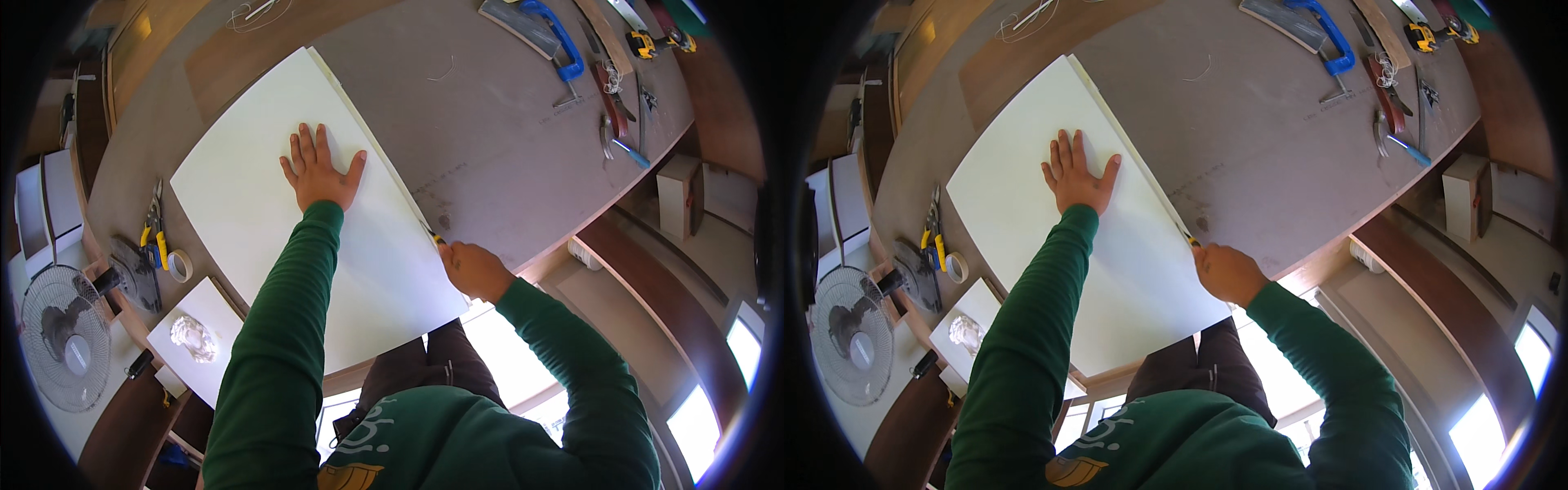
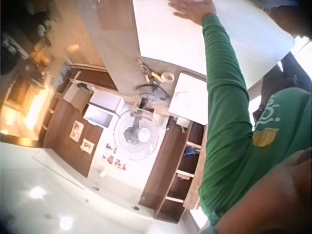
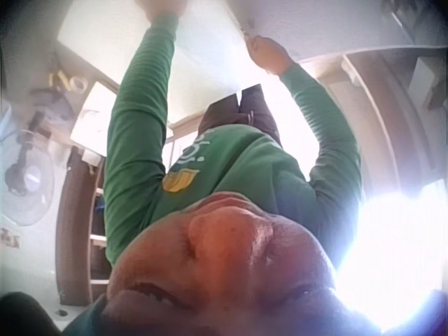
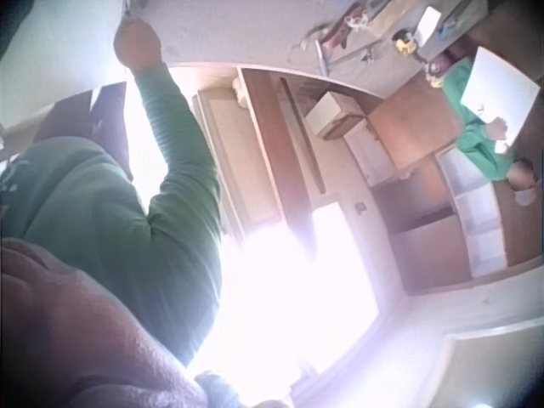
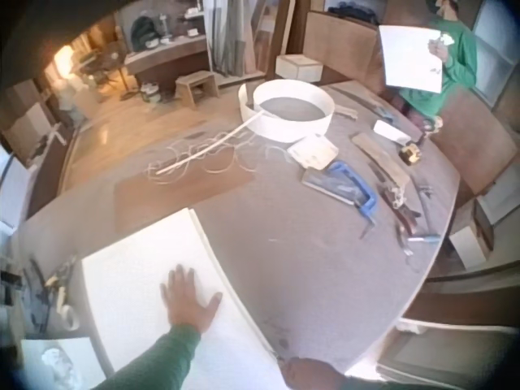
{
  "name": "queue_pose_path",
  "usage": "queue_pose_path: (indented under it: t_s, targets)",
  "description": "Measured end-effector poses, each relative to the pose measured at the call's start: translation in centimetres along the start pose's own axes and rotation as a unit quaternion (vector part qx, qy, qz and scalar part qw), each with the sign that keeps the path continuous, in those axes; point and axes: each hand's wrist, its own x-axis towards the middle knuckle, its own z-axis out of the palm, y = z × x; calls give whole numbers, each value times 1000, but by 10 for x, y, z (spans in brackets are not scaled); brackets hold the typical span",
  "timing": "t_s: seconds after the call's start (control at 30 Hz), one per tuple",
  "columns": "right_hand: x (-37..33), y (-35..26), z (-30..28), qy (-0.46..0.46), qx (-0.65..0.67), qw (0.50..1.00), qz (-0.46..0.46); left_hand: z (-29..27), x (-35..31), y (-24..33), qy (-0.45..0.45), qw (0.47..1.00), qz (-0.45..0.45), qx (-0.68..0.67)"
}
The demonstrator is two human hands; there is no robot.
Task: The person trims the edges of a white rectangular board using a utility knife, running the blade along the sides to remove excess material.
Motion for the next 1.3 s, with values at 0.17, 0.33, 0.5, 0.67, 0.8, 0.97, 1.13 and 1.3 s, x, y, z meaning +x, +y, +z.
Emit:
queue_pose_path:
  t_s: [0.17, 0.33, 0.5, 0.67, 0.8, 0.97, 1.13, 1.3]
  targets:
    - [-29, 17, -14, -4, 56, 998, 32, 0, 0, 0, -11, 1000, -7, -8]
    - [-1, 22, -45, 121, 75, 990, 23, 2, -1, -2, -4, 1000, -1, -17]
    - [64, 52, -59, 348, -30, 935, -57, 0, 0, 2, -9, 1000, -5, -10]
    - [97, 67, -69, 414, -54, 908, -33, 5, 2, 1, -15, 1000, -6, -15]
    - [96, 57, -72, 467, -55, 880, -67, 7, 2, 1, -12, 1000, -3, -10]
    - [62, 30, -96, 455, 144, 870, -126, 7, 0, 1, -8, 1000, -1, -23]
    - [18, -37, -131, 397, 426, 790, -191, 6, -3, -4, 9, 1000, 6, -7]
    - [-65, -24, -193, 380, 373, 739, -414, 5, 2, 6, 9, 1000, 8, -8]
